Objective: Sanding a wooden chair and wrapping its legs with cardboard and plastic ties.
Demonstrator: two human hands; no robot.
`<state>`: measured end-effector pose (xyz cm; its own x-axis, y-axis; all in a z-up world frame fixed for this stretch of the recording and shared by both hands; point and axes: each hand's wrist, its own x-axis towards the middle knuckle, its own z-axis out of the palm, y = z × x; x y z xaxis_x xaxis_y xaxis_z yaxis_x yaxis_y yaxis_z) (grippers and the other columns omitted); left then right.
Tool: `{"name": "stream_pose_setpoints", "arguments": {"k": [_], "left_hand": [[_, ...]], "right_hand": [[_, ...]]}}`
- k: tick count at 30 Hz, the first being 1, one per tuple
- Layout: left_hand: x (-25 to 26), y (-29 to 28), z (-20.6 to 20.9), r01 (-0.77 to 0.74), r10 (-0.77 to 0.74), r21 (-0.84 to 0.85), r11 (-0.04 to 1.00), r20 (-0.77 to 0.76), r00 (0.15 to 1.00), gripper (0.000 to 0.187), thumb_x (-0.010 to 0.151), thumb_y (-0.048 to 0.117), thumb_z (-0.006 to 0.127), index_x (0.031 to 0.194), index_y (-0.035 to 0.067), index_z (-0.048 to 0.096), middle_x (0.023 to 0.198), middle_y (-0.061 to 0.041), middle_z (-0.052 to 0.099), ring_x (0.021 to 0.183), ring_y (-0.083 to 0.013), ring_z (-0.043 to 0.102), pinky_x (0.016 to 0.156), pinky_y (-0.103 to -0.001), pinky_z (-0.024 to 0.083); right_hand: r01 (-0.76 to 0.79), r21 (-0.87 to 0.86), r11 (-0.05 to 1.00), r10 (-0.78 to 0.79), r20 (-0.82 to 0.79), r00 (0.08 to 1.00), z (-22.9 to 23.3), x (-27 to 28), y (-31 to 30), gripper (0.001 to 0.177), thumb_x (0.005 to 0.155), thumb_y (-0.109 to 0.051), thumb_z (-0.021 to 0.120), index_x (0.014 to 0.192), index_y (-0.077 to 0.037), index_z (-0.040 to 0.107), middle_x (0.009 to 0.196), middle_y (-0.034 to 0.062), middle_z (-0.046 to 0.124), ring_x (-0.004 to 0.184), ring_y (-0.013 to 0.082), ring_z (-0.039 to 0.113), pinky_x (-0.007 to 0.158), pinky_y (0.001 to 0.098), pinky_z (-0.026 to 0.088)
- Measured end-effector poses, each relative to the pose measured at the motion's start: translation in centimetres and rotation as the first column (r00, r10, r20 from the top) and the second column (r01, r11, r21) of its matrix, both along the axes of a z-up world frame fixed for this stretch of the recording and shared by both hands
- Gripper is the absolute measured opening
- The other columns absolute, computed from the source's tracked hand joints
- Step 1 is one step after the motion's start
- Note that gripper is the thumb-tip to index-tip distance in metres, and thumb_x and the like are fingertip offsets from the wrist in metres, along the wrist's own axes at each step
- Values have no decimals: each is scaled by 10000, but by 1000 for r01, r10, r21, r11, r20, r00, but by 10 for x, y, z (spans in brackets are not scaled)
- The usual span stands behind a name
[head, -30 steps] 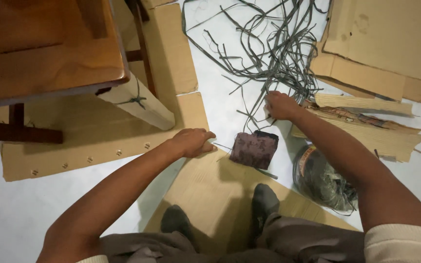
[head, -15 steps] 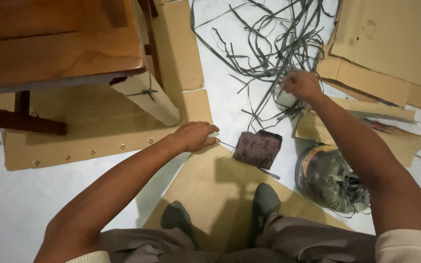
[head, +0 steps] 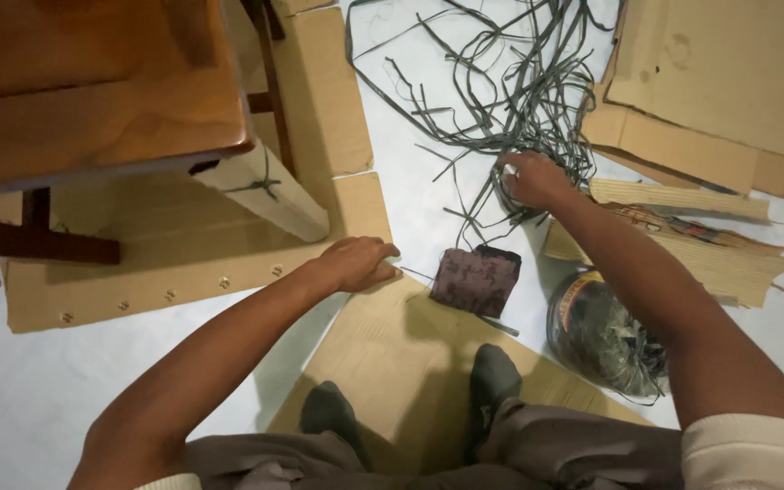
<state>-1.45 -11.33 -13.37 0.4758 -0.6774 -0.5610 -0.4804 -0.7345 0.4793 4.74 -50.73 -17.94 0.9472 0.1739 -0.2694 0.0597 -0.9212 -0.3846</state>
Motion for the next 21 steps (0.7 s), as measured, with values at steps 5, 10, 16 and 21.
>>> {"name": "stream_pose_setpoints", "arguments": {"k": [5, 10, 16, 21], "left_hand": [[6, -8, 10, -14, 15, 17, 1000, -52, 999, 481, 1009, 482, 474, 1399, 220, 577, 1322, -142, 655, 1252, -393, 628, 1032, -539, 515], [6, -4, 14, -30, 30, 11, 999, -38, 999, 449, 1015, 433, 482, 1410, 235, 563, 1319, -137, 650, 1226, -405, 640, 1019, -536, 523], [3, 0, 36, -91, 97, -149, 985, 36, 995, 467, 1008, 369, 512, 1439, 187, 529, 1341, -166, 623, 1190, -439, 643, 982, -549, 543], [-2, -3, 75, -80, 184, -512, 855, 156, 971, 552, 974, 90, 488, 1513, 51, 375, 1481, -272, 441, 1223, -546, 567, 994, -602, 520]], "right_hand": [[47, 7, 999, -47, -39, 998, -48, 23, -7, 480, 977, -270, 515, 1446, -223, 604, 1316, 246, 631, 1197, 483, 631, 1002, 604, 521], [188, -75, 979, -182, 81, 980, -46, 23, 3, 362, 1028, -294, 512, 1302, -175, 717, 1122, 164, 713, 1046, 396, 718, 898, 510, 574], [74, 180, 981, -123, 279, 952, 3, -6, 48, 225, 979, -191, 647, 1137, -62, 746, 995, 210, 715, 939, 451, 701, 811, 577, 567], [-157, 661, 734, 21, 209, 978, 34, -41, 118, 224, 891, 16, 663, 1073, -68, 762, 936, 181, 742, 820, 324, 730, 685, 397, 586]]}}
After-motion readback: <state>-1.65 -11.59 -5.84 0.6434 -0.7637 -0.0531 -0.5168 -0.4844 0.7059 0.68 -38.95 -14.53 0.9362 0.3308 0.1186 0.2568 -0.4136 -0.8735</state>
